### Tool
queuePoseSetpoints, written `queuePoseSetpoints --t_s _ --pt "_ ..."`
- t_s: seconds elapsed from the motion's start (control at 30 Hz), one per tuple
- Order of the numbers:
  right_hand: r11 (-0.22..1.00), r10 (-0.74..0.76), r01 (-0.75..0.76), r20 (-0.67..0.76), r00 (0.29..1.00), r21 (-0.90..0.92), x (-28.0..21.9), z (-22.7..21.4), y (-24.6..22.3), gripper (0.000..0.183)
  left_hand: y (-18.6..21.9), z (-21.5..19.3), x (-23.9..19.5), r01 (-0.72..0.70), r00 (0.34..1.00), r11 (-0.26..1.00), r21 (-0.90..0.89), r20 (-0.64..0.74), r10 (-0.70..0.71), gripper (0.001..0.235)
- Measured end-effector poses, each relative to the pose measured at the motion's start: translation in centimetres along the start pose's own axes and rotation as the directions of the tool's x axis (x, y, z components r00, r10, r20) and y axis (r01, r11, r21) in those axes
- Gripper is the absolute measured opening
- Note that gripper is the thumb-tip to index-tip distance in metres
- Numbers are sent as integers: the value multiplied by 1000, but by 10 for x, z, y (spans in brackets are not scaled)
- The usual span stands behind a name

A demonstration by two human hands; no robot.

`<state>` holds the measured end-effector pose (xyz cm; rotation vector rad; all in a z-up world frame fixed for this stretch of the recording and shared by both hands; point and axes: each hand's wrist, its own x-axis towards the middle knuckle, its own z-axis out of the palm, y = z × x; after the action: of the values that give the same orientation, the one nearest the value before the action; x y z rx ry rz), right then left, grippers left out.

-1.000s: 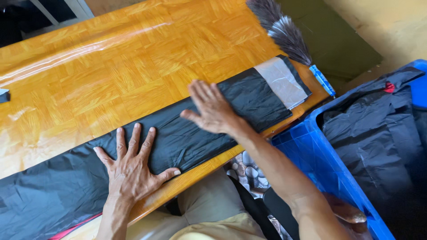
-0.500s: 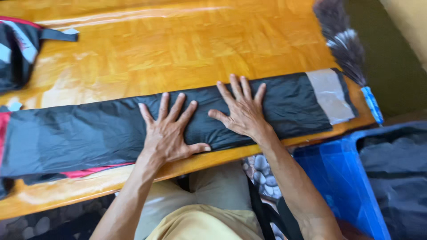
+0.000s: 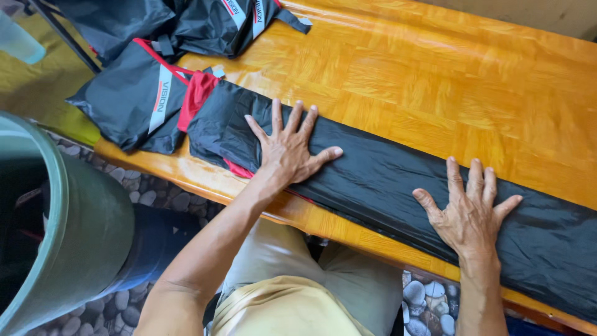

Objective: The person folds a black and red piece of fabric on a wooden table. They smooth the fabric, fold it into a compact rectangular shape, and then place it inside a small black pouch.

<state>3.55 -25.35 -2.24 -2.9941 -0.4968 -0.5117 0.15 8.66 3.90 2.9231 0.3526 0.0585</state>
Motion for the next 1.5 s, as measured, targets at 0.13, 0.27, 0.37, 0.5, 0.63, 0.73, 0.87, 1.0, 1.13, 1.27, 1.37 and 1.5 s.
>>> queuePoseSetpoints --t_s 0.13,0.27,0.37,0.5,0.63,0.73,0.87,1.0,1.13,1.27,1.37,1.5 --pt "1000 4 -4 29 1000 26 1 -1 1 92 -43 -2 9 56 996 998 0 -75 -56 107" --pt "1000 -8 7 29 1000 21 2 -6 -3 98 -67 -2 11 86 991 995 49 -107 -80 111" --pt "999 -11 9 70 997 31 5 -11 -5 111 -71 1 11 61 986 998 14 -155 -58 112" --pt "997 -57 55 34 998 52 2 -14 -7 116 -72 4 9 51 986 998 -35 -156 -56 113" --pt "998 -41 37 87 995 46 3 -18 -11 117 -85 19 9 1 978 999 -39 -207 -9 112" --pt "996 -5 0 52 999 91 1 -21 -12 113 -92 26 9 -248 909 968 20 -341 240 101" --pt "982 -117 119 -23 993 148 -4 -17 -8 98 -89 16 2 -662 713 749 19 -294 637 76" --pt "983 -146 147 -18 989 107 -2 -17 -8 94 -90 6 -2 -671 736 742 10 -116 667 134" --pt "987 -145 147 -35 989 63 -2 -16 -7 93 -96 7 -4 -665 736 741 92 -86 672 133" --pt "984 -152 154 -34 988 88 2 -13 -15 93 -107 9 -4 -657 750 752 56 -51 660 122" --pt "977 -155 155 -11 988 146 16 -10 -29 91 -119 -2 -5 -602 798 798 40 -3 603 119" --pt "972 -153 147 21 988 184 25 -7 -33 92 -129 -1 6 -558 830 827 72 67 554 121"
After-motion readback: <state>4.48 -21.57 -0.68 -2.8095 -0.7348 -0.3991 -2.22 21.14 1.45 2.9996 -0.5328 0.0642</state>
